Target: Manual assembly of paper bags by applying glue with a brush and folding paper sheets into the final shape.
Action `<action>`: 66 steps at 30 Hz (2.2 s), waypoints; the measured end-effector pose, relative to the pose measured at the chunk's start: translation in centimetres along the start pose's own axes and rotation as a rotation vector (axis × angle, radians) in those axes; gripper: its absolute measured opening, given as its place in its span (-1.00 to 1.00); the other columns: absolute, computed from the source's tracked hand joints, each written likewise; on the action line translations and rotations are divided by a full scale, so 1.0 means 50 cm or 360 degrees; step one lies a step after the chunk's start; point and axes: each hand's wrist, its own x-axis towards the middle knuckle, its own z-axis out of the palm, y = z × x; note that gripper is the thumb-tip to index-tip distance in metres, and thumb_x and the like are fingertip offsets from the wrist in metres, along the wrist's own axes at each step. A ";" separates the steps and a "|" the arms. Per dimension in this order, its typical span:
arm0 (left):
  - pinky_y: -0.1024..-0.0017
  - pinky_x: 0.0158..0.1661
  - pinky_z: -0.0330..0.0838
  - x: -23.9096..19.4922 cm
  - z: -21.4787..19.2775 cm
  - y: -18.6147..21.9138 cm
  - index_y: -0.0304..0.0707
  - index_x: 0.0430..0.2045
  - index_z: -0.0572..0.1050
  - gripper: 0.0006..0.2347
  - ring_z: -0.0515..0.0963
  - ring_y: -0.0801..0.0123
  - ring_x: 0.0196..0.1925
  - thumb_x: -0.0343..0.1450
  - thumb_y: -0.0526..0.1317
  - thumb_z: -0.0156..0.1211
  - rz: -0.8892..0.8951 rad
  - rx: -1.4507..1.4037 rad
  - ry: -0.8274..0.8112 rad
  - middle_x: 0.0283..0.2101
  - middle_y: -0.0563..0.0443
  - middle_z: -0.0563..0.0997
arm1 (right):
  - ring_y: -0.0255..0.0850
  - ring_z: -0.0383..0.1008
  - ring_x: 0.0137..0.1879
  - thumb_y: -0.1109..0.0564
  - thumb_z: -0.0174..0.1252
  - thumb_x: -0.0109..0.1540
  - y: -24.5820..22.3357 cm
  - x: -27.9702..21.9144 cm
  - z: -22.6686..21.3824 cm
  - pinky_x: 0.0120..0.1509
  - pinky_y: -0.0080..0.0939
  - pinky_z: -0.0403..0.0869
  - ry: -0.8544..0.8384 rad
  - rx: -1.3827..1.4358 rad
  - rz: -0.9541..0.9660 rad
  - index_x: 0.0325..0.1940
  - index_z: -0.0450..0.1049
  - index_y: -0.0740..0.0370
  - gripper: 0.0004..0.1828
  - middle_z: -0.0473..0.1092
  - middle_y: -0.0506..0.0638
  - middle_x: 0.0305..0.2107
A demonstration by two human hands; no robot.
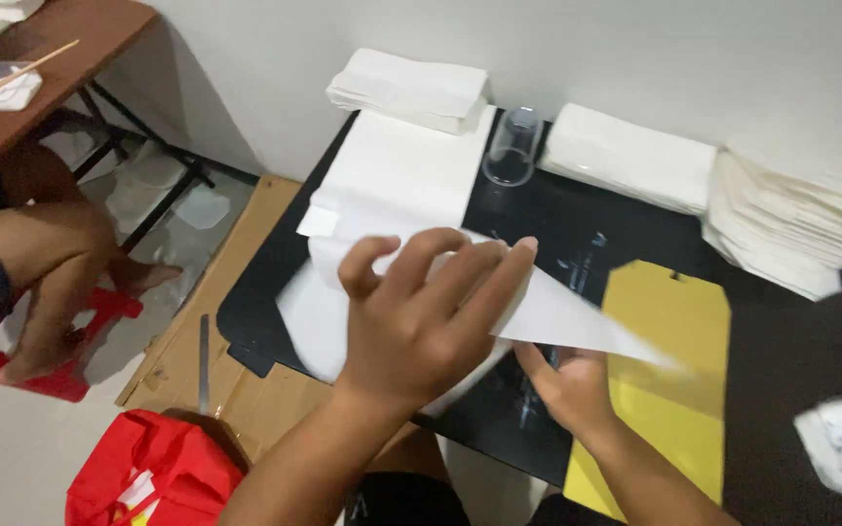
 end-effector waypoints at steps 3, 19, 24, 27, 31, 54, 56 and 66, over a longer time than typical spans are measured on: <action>0.28 -0.02 0.10 0.030 -0.017 0.024 -0.03 -0.19 0.61 -0.82 0.52 0.37 -0.29 0.48 -0.43 0.18 0.0049 -0.0355 -0.0239 -0.31 0.23 0.63 | 0.00 0.40 0.38 0.20 0.34 0.11 -0.012 -0.052 -0.037 0.52 -0.05 0.32 0.0171 0.0157 0.0132 0.30 0.33 0.34 -0.32 0.42 0.17 0.21; 0.22 -0.51 0.13 0.068 0.004 0.155 -0.07 -0.40 0.60 -0.64 0.38 0.11 -0.54 0.04 -0.53 0.14 0.0231 -0.0832 -0.0791 -0.51 0.10 0.44 | 0.04 0.64 -0.01 0.38 0.45 -0.14 -0.062 -0.307 -0.178 0.13 0.02 0.56 0.0149 0.0608 0.1454 0.15 0.52 0.42 -0.26 0.65 0.27 -0.11; 0.12 -0.64 0.17 0.062 -0.003 0.127 0.04 -0.67 0.43 -0.78 0.47 0.05 -0.54 0.03 -0.44 0.04 0.0174 -0.0935 -0.1001 -0.57 0.11 0.48 | 0.11 0.65 -0.20 0.42 0.48 -0.09 -0.023 -0.353 -0.249 -0.08 0.01 0.59 0.0438 0.0462 0.1628 -0.10 0.68 0.63 -0.54 0.69 0.42 -0.20; 0.15 -0.36 0.42 0.060 0.001 0.098 0.37 -0.24 0.69 -0.71 0.65 0.18 -0.17 0.29 -0.13 0.07 -0.0281 -0.0956 -0.1554 -0.24 0.28 0.71 | 0.00 0.62 -0.13 0.39 0.39 0.02 -0.013 -0.363 -0.312 0.00 -0.07 0.55 0.0562 0.0353 0.1359 0.00 0.66 0.50 -0.56 0.68 0.31 -0.13; 0.44 -0.39 0.18 0.041 0.022 0.083 -0.06 -0.55 0.67 -0.78 0.45 0.51 -0.37 0.43 -0.02 0.26 -0.0864 -0.1217 -0.1602 -0.46 0.28 0.53 | 0.05 0.54 -0.17 0.38 0.33 0.08 0.002 -0.351 -0.387 -0.19 0.07 0.58 0.0935 0.0326 0.1139 -0.10 0.47 0.39 -0.68 0.54 0.27 -0.17; 0.11 0.23 0.13 -0.262 0.164 0.217 -0.41 0.26 0.35 -0.46 0.43 -0.10 0.20 0.49 0.03 0.20 -0.0363 -0.0770 -0.0399 0.20 -0.30 0.45 | 0.18 0.53 0.05 0.05 0.39 0.32 0.085 -0.031 -0.542 -0.01 0.29 0.48 0.0855 -0.0530 0.0756 0.23 0.40 0.56 -0.41 0.45 0.41 -0.10; 0.10 -0.19 0.45 -0.282 0.084 0.277 -0.17 -0.41 0.56 -0.59 0.53 0.05 -0.29 0.48 0.17 -0.06 0.0480 -0.1263 -0.0506 -0.31 -0.14 0.56 | 0.08 0.56 -0.02 0.01 0.38 0.35 0.124 -0.021 -0.572 -0.06 0.19 0.53 0.0865 -0.0619 0.0631 0.19 0.44 0.46 -0.49 0.48 0.31 -0.15; 0.00 0.29 0.25 -0.470 0.073 0.372 -0.01 0.26 0.40 -0.57 0.32 0.20 0.34 0.45 -0.15 0.23 0.0389 -0.1203 -0.1317 0.31 0.19 0.37 | 0.04 0.58 0.05 0.04 0.36 0.36 0.062 -0.030 -0.543 0.03 0.09 0.54 0.0988 -0.0615 0.0514 0.22 0.41 0.47 -0.48 0.49 0.29 -0.10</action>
